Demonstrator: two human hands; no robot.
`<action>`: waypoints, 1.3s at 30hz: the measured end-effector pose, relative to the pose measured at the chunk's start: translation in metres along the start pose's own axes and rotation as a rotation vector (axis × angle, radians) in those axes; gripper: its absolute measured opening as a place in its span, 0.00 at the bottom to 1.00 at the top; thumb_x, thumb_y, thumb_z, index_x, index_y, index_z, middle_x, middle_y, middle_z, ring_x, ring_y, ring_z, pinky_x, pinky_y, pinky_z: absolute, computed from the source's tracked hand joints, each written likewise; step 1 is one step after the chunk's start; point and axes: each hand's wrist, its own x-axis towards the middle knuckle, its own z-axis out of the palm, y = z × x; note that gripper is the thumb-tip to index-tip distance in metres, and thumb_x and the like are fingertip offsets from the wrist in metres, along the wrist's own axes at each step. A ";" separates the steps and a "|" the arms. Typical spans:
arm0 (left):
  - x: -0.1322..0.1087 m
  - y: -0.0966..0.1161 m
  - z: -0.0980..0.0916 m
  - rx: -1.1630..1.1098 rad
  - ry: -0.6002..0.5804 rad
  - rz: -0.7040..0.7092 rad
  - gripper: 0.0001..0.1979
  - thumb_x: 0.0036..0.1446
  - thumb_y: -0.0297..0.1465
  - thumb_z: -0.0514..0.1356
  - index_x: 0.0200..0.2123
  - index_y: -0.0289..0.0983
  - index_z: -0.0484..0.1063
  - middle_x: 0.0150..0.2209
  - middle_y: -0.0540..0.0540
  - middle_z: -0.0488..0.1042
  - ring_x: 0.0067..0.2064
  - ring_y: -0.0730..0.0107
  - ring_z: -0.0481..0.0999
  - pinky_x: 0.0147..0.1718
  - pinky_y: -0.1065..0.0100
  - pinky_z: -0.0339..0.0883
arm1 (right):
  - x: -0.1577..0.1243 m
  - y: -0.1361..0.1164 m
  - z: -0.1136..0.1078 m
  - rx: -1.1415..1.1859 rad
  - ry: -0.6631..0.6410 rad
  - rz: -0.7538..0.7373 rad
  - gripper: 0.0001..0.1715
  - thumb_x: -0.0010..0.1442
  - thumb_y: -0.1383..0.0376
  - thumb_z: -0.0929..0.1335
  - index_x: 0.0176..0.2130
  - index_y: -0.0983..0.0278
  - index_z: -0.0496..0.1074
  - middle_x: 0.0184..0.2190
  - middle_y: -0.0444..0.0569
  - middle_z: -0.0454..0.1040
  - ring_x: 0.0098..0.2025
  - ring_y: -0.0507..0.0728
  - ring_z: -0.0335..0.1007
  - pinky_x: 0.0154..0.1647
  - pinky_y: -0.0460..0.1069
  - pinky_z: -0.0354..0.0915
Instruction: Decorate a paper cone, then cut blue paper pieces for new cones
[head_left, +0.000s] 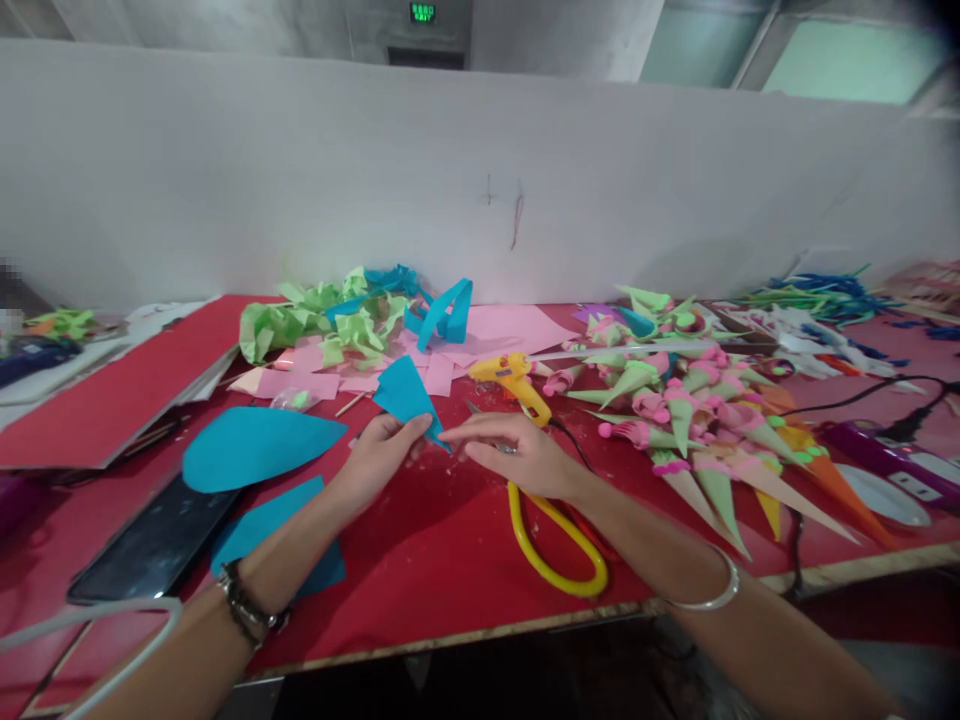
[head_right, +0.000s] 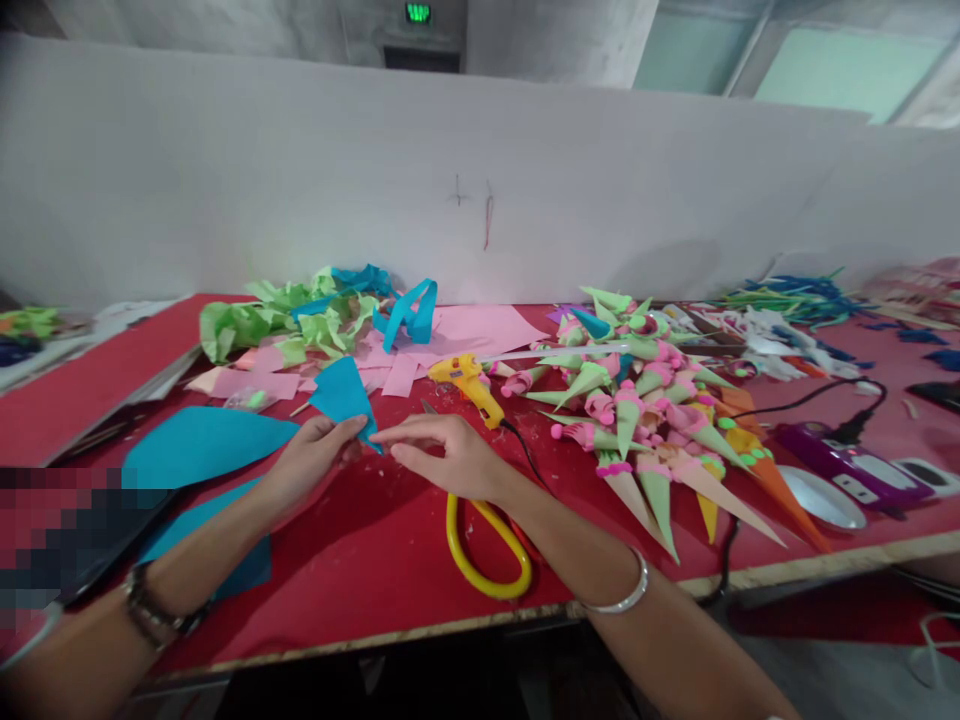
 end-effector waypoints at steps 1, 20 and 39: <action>0.000 0.000 0.000 -0.008 0.008 -0.009 0.20 0.47 0.42 0.54 0.11 0.36 0.59 0.12 0.53 0.59 0.18 0.78 0.58 0.22 0.71 0.53 | 0.000 0.000 0.000 -0.010 -0.004 -0.012 0.15 0.57 0.68 0.62 0.43 0.64 0.72 0.32 0.47 0.71 0.34 0.50 0.65 0.35 0.45 0.61; -0.002 0.003 0.004 -0.037 -0.024 -0.025 0.20 0.48 0.39 0.55 0.09 0.36 0.60 0.11 0.53 0.59 0.16 0.79 0.58 0.20 0.72 0.52 | 0.000 0.000 -0.003 -0.071 -0.049 -0.067 0.13 0.57 0.67 0.61 0.39 0.62 0.73 0.32 0.47 0.67 0.34 0.51 0.64 0.34 0.47 0.60; 0.004 -0.004 -0.002 -0.102 0.035 -0.018 0.21 0.48 0.41 0.55 0.11 0.37 0.58 0.12 0.54 0.58 0.17 0.79 0.57 0.20 0.72 0.52 | 0.003 0.009 -0.004 0.556 0.098 0.143 0.09 0.48 0.69 0.69 0.35 0.62 0.72 0.30 0.42 0.69 0.30 0.47 0.63 0.33 0.43 0.60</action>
